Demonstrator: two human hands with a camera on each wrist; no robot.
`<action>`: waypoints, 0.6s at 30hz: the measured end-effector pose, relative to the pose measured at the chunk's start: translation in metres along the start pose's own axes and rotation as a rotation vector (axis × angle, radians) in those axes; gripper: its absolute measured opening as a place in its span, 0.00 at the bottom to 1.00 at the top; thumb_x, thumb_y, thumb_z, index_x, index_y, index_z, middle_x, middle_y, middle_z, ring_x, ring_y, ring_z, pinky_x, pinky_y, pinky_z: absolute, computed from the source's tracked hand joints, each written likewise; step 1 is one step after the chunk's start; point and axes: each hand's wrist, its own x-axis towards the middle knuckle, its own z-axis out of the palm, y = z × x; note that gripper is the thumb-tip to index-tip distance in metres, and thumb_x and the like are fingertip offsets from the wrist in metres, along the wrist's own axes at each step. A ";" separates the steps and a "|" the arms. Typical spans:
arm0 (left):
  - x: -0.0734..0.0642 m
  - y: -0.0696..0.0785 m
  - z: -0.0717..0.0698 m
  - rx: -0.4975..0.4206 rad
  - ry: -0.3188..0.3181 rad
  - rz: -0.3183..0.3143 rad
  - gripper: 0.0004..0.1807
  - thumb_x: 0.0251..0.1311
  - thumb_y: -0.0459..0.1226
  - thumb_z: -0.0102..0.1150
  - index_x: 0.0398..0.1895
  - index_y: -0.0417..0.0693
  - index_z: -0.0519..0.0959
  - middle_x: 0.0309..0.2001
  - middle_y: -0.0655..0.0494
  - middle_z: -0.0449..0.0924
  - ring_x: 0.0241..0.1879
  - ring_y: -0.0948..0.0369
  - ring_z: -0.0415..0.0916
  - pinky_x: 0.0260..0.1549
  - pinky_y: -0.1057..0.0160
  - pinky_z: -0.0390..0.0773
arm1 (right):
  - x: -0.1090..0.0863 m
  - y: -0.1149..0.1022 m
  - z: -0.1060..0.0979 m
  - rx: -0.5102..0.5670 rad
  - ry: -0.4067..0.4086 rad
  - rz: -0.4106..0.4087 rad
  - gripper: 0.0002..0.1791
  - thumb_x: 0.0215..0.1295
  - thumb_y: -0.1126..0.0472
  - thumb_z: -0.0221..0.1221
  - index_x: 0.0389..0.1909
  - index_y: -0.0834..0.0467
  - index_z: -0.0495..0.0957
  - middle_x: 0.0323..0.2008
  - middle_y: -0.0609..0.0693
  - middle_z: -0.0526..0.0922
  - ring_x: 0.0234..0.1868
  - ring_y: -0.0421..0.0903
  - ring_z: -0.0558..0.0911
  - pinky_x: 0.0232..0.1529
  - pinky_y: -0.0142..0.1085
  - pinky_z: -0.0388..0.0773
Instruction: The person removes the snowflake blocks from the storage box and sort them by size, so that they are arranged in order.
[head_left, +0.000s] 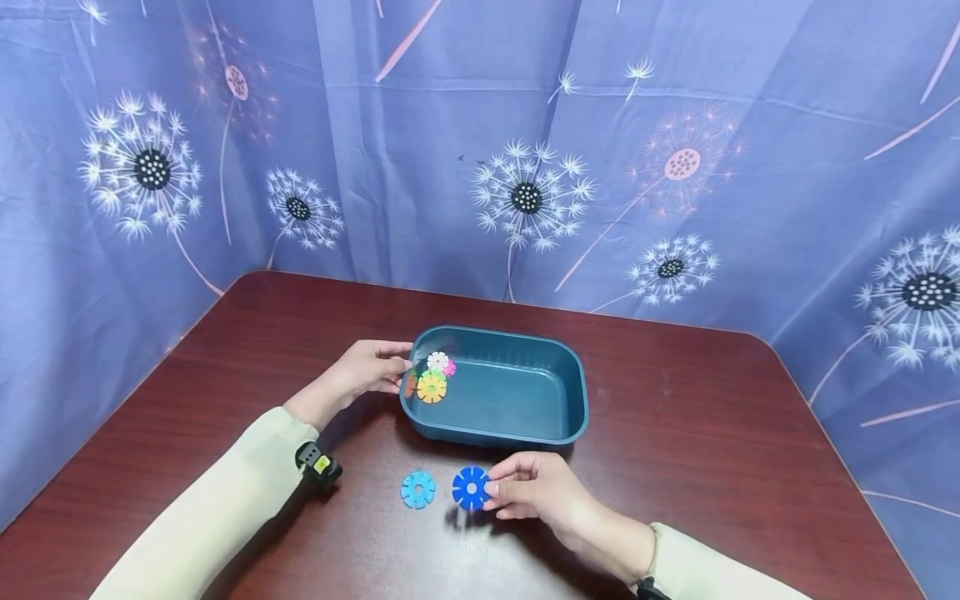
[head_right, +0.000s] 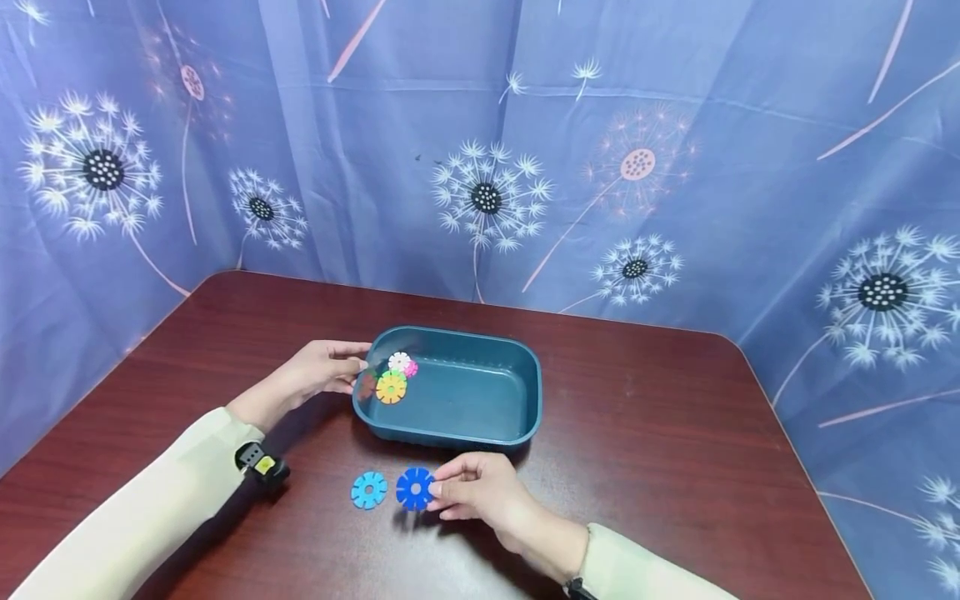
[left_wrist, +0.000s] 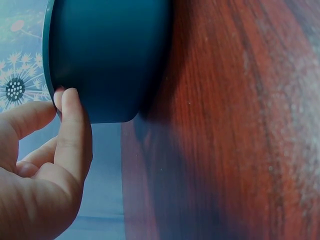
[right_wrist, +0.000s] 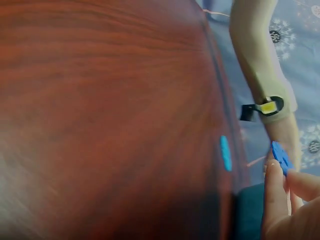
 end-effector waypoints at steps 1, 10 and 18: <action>0.000 0.000 0.000 -0.001 0.003 -0.006 0.29 0.70 0.31 0.58 0.73 0.34 0.68 0.30 0.52 0.84 0.27 0.67 0.80 0.33 0.70 0.88 | 0.000 0.003 0.001 0.007 0.006 0.007 0.15 0.65 0.67 0.66 0.47 0.74 0.81 0.34 0.51 0.91 0.32 0.37 0.89 0.37 0.30 0.88; 0.000 0.002 -0.001 -0.010 -0.006 0.010 0.29 0.70 0.31 0.57 0.73 0.32 0.67 0.28 0.54 0.84 0.27 0.68 0.79 0.33 0.71 0.87 | 0.008 0.022 0.008 -0.005 0.053 0.050 0.13 0.64 0.71 0.64 0.46 0.76 0.80 0.33 0.52 0.91 0.30 0.37 0.88 0.35 0.30 0.88; -0.001 0.003 0.000 -0.003 -0.013 0.018 0.30 0.70 0.30 0.56 0.73 0.31 0.65 0.30 0.54 0.84 0.28 0.68 0.79 0.33 0.71 0.87 | 0.014 0.029 0.010 -0.014 0.083 0.077 0.13 0.64 0.71 0.63 0.46 0.76 0.81 0.32 0.54 0.91 0.28 0.36 0.88 0.33 0.30 0.88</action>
